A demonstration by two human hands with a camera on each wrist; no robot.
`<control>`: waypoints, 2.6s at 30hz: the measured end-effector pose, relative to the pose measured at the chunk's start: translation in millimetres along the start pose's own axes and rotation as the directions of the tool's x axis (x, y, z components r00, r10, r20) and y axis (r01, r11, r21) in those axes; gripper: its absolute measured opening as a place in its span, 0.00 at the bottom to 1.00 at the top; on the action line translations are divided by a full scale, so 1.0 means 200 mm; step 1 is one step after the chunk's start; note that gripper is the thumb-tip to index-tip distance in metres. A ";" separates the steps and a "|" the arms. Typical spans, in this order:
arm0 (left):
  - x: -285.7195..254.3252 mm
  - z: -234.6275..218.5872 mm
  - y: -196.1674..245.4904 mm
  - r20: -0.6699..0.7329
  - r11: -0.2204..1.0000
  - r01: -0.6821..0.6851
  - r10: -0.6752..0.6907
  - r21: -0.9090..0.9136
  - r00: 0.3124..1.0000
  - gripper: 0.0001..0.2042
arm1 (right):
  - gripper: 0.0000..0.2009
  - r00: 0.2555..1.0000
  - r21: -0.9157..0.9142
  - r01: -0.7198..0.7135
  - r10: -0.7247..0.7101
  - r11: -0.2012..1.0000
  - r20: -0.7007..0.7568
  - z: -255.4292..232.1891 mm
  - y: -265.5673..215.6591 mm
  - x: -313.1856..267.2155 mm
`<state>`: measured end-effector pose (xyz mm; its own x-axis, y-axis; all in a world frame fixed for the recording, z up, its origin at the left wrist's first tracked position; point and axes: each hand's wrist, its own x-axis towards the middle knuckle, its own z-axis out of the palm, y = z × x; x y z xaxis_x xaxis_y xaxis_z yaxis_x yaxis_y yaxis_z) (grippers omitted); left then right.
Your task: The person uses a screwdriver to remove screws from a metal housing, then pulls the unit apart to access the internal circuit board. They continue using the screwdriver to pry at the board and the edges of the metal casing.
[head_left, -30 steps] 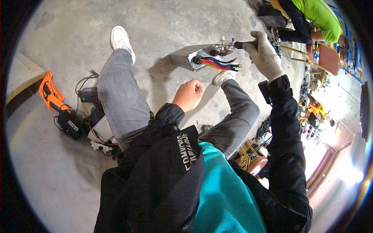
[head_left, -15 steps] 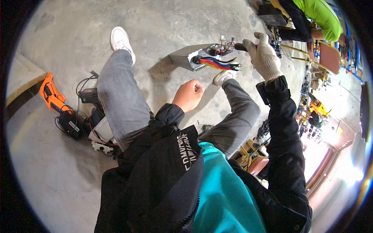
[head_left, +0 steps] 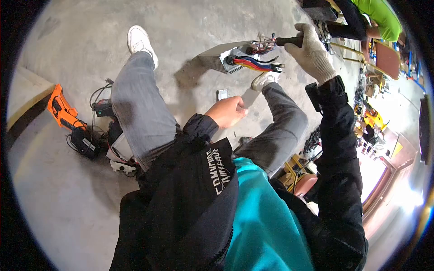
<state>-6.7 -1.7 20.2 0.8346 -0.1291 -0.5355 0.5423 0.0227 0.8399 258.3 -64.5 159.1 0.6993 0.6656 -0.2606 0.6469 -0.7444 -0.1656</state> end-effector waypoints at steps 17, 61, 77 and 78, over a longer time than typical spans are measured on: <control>-0.01 0.13 -0.03 0.157 0.966 -0.029 -0.012 0.258 0.988 0.22 | 0.19 0.988 0.030 0.148 -0.146 0.989 -0.054 -0.05 -0.01 -0.01; 0.00 0.13 -0.06 0.090 0.960 -0.028 0.003 0.279 0.996 0.21 | 0.21 0.995 0.005 -0.101 0.101 0.995 -0.021 0.02 -0.01 0.03; 0.01 -0.03 -0.31 0.009 0.977 0.213 -0.213 -0.026 0.977 0.09 | 0.18 0.803 0.805 -0.129 0.415 -0.579 0.427 0.23 0.25 -1.00; -0.01 -0.03 -0.32 -0.002 0.961 0.274 -0.274 -0.035 0.962 0.09 | 0.18 0.687 0.805 -0.111 0.540 -0.583 0.486 0.28 0.16 -1.09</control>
<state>-41.8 3.3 -33.1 0.6545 -0.1280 -0.7451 0.7529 0.0210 0.6577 109.1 -235.7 156.9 0.6823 0.0299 -0.7304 -0.6994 0.3174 -0.6404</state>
